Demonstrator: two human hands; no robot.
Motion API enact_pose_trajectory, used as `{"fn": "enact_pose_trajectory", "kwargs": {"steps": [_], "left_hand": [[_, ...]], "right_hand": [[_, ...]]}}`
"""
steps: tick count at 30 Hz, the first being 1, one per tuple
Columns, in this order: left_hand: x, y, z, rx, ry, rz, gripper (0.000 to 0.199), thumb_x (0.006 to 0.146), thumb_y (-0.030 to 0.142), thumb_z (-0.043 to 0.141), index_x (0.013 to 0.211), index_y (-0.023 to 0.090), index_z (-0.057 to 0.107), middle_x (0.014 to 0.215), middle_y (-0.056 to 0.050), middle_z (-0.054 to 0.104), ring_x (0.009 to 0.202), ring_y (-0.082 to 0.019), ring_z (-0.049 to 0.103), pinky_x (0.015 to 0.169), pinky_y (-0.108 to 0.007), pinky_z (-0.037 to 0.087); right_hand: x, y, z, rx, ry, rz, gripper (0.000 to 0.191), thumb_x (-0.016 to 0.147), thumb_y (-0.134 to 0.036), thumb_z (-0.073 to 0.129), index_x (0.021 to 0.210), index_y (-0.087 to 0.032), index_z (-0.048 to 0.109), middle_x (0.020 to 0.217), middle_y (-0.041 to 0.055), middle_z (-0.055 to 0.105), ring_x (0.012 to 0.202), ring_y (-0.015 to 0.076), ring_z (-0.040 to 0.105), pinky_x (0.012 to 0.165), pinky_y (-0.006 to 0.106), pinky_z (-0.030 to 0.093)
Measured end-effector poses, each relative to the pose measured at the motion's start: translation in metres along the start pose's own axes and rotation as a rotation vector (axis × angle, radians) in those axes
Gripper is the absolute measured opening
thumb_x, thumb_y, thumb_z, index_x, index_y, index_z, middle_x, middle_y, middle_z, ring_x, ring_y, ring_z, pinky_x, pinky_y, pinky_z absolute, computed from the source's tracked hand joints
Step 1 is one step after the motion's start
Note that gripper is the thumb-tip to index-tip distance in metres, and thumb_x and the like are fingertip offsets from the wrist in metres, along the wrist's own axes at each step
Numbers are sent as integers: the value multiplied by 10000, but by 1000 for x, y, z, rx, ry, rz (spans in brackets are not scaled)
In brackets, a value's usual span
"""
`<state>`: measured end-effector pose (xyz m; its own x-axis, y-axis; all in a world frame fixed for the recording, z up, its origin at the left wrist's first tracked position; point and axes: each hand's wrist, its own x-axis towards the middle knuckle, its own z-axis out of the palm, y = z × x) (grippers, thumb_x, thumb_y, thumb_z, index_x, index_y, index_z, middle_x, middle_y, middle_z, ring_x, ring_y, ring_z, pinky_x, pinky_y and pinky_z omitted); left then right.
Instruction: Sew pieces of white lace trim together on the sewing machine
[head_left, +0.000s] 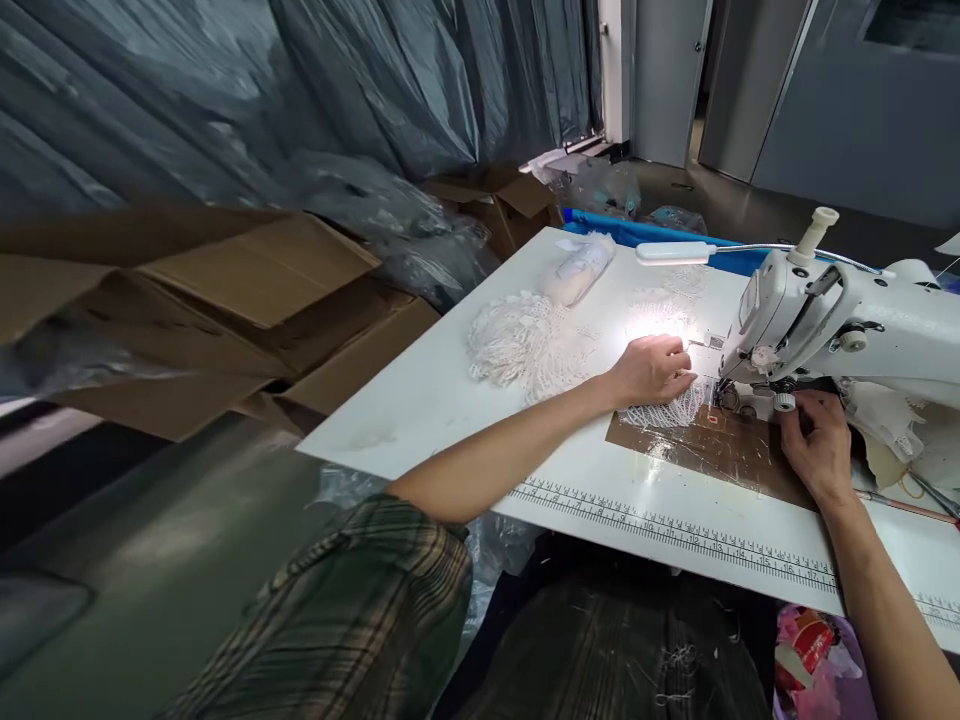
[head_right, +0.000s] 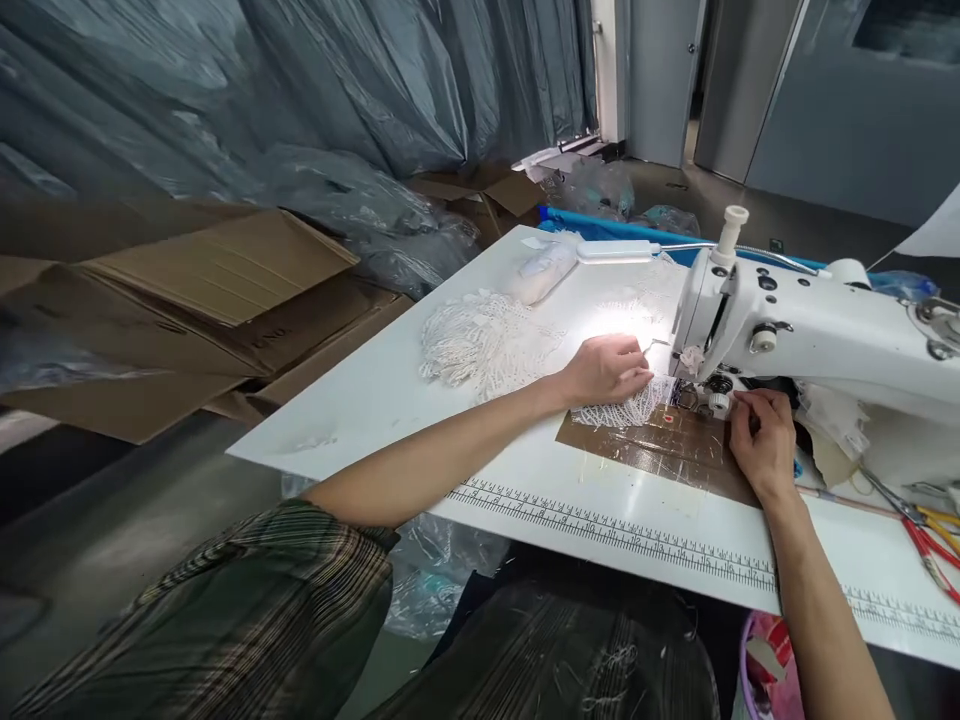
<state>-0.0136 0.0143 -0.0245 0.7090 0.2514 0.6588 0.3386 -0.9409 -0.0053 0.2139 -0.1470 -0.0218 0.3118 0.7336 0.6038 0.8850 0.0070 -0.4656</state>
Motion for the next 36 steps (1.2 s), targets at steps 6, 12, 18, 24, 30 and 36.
{"fn": "enact_pose_trajectory", "kwargs": {"steps": [6,12,18,24,30,36], "left_hand": [[3,7,-12,71,-255,49,354,966,310,478,720,147,673,805,-51,660,628,-131,538,516,-248,294],[9,11,-25,95,-405,45,306,968,268,497,770,152,699,879,-56,680,683,-145,582,578,-279,334],[9,12,-27,120,-278,-35,207,944,203,557,780,126,656,865,-66,670,701,-149,567,619,-287,376],[0,18,-12,-204,-197,-57,349,960,469,586,894,132,643,850,-59,656,701,-139,566,581,-252,429],[-6,19,-3,-262,-236,-121,340,945,478,607,864,151,653,898,-49,679,746,-143,612,585,-245,449],[-6,21,-3,-42,-180,34,306,1010,312,506,804,138,650,847,-44,682,677,-134,604,568,-258,454]], "right_hand": [[-21,1,-15,-45,43,13,309,859,-362,473,918,-178,714,908,107,653,848,227,609,796,405,513],[-42,9,-21,-204,-1,69,385,856,-453,527,986,-143,716,995,155,608,986,309,562,840,517,472],[-44,13,-22,-241,100,88,441,859,-488,549,988,-103,719,974,181,542,1031,354,503,847,541,456],[-43,4,-33,-272,-38,140,362,899,-414,472,900,-144,714,899,161,617,922,327,557,782,474,452],[-35,-23,-40,-16,-51,419,291,840,-476,504,826,-196,583,874,127,666,871,271,614,754,397,463],[-31,-37,-41,95,-77,708,376,842,-600,494,893,-228,470,592,13,608,558,200,566,632,356,455]]}}
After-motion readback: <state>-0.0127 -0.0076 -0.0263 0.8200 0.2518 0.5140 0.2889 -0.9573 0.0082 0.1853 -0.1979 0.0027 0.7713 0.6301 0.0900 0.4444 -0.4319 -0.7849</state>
